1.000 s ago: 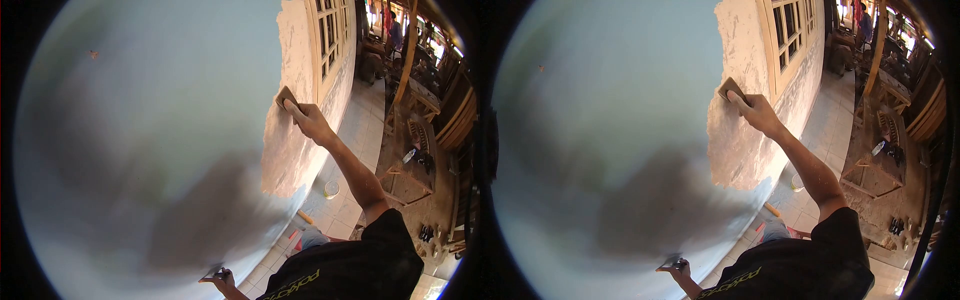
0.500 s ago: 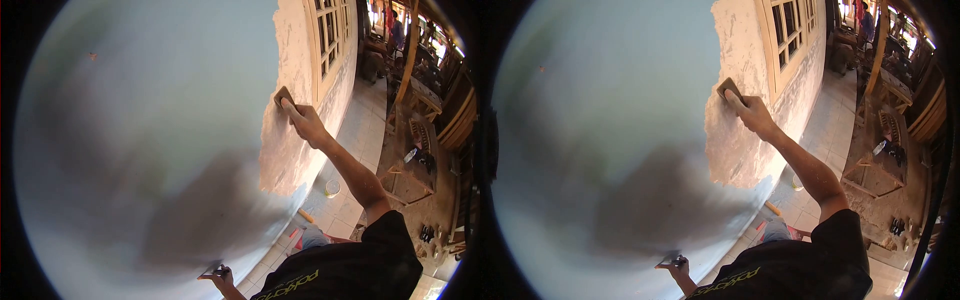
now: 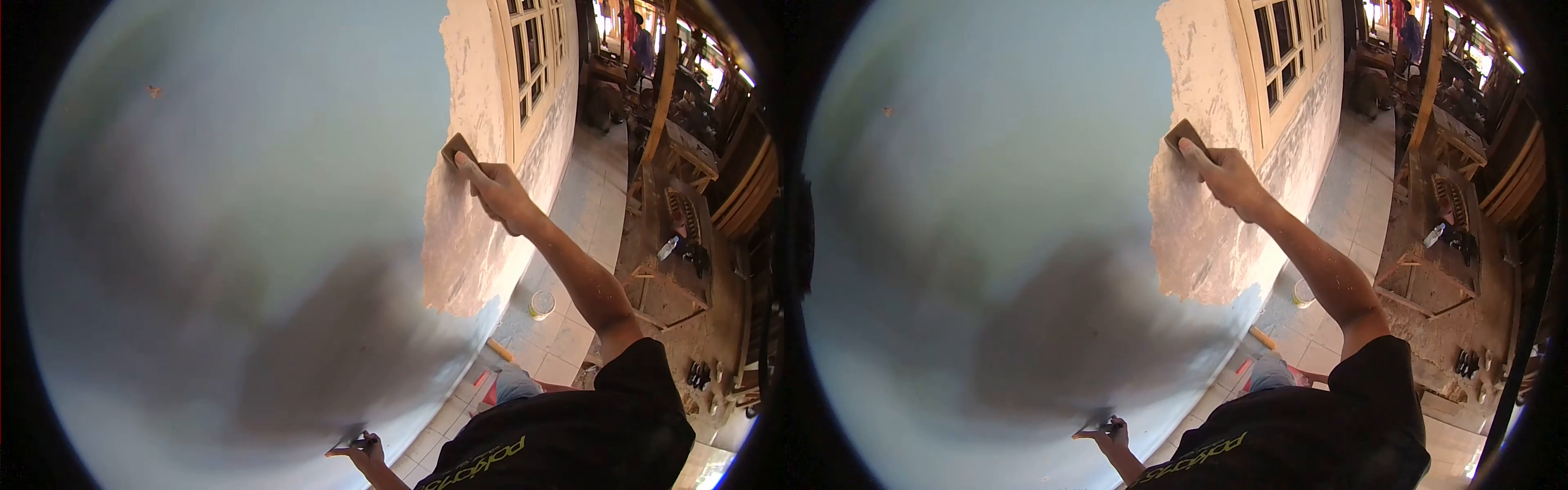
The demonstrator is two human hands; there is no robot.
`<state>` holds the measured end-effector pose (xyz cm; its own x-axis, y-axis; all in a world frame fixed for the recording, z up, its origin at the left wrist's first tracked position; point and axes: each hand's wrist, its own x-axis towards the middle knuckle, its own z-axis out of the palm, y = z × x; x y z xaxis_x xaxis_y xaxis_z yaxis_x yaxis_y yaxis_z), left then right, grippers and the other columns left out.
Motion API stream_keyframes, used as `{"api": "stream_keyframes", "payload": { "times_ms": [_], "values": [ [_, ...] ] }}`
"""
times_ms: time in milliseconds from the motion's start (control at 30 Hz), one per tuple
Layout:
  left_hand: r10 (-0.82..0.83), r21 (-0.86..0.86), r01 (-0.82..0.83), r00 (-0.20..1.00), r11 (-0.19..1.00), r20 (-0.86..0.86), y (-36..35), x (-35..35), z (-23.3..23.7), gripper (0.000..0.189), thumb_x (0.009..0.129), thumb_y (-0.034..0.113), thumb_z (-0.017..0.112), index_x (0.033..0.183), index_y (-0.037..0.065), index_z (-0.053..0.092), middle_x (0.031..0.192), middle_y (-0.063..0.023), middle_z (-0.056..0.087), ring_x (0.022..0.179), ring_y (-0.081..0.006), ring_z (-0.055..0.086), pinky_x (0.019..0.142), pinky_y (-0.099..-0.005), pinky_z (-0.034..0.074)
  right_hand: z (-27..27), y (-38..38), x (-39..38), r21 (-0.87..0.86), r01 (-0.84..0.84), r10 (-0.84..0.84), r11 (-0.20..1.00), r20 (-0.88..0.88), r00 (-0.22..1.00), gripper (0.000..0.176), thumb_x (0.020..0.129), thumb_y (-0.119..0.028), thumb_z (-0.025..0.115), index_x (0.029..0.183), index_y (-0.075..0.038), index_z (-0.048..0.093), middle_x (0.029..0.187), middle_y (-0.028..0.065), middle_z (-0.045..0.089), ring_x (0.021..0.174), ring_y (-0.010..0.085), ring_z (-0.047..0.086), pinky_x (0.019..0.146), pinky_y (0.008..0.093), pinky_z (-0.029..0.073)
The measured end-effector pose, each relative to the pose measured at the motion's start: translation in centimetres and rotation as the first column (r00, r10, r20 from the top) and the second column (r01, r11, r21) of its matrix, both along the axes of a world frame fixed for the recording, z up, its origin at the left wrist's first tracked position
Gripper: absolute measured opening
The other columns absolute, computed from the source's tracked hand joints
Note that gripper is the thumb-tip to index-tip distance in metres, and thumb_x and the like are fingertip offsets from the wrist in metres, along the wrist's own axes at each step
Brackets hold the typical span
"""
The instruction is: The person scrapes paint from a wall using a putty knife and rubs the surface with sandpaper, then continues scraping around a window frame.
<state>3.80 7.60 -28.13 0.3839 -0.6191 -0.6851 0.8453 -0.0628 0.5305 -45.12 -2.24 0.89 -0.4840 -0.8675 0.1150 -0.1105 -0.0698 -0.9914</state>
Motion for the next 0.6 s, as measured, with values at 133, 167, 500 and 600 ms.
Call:
{"api": "stream_keyframes", "payload": {
  "times_ms": [133, 167, 500, 600],
  "values": [
    [-0.006, 0.045, 0.01, 0.996, 0.999, -0.084, -0.8, 0.8, -1.5, 0.104, 0.046, 0.092, 0.06, 0.11, 0.01, 0.051, 0.094, -0.0025, 0.054, 0.082, -0.0187, 0.049, 0.066, -0.0302, 0.037, 0.5, -0.5, -0.4, 0.029, -0.036, 0.035, 0.999, 0.021, 0.999, 0.058, 0.093, -0.061, 0.056, 0.07, -0.008, 0.05, 0.045, -0.0066, 0.033, 0.033, 0.0038, 0.027, 0.031, 0.0217, 0.021],
    [0.038, 0.071, -0.035, 0.998, 0.997, -0.045, -0.7, 0.6, -1.3, 0.107, 0.043, 0.094, 0.06, 0.111, 0.011, 0.051, 0.096, -0.0019, 0.054, 0.084, -0.0181, 0.048, 0.066, -0.0299, 0.037, 0.7, -0.2, -0.5, 0.039, -0.029, 0.028, 0.999, 0.027, 0.999, 0.058, 0.093, -0.061, 0.056, 0.07, -0.008, 0.05, 0.045, -0.0066, 0.033, 0.033, 0.0038, 0.027, 0.031, 0.0217, 0.021],
    [0.133, 0.154, -0.11, 0.981, 0.982, -0.144, 2.1, -0.6, -2.7, 0.094, 0.058, 0.084, 0.071, 0.115, 0.013, 0.052, 0.097, -0.0059, 0.061, 0.059, -0.0168, 0.049, 0.056, -0.0281, 0.04, -24.4, 4.1, -4.4, -0.083, 0.409, -0.353, 0.909, -0.675, 0.648, 0.044, 0.095, -0.008, 0.043, 0.137, 0.005, 0.036, 0.131, 0.0347, 0.044, 0.095, 0.0512, 0.057, 0.084, 0.0546, 0.047],
    [-0.105, 0.04, 0.116, 0.973, 0.992, -0.204, 4.3, -1.0, -5.1, 0.061, 0.078, 0.057, 0.073, 0.111, 0.01, 0.053, 0.09, -0.0073, 0.062, 0.061, -0.0174, 0.052, 0.057, -0.0276, 0.044, -45.4, 13.5, -11.1, 0.942, -0.067, 0.393, 0.329, -0.072, 0.917, 0.037, 0.077, -0.019, 0.062, 0.109, 0.0, 0.063, 0.089, 0.0242, 0.068, 0.079, 0.0372, 0.068, 0.062, 0.0491, 0.053]
  ]
}}
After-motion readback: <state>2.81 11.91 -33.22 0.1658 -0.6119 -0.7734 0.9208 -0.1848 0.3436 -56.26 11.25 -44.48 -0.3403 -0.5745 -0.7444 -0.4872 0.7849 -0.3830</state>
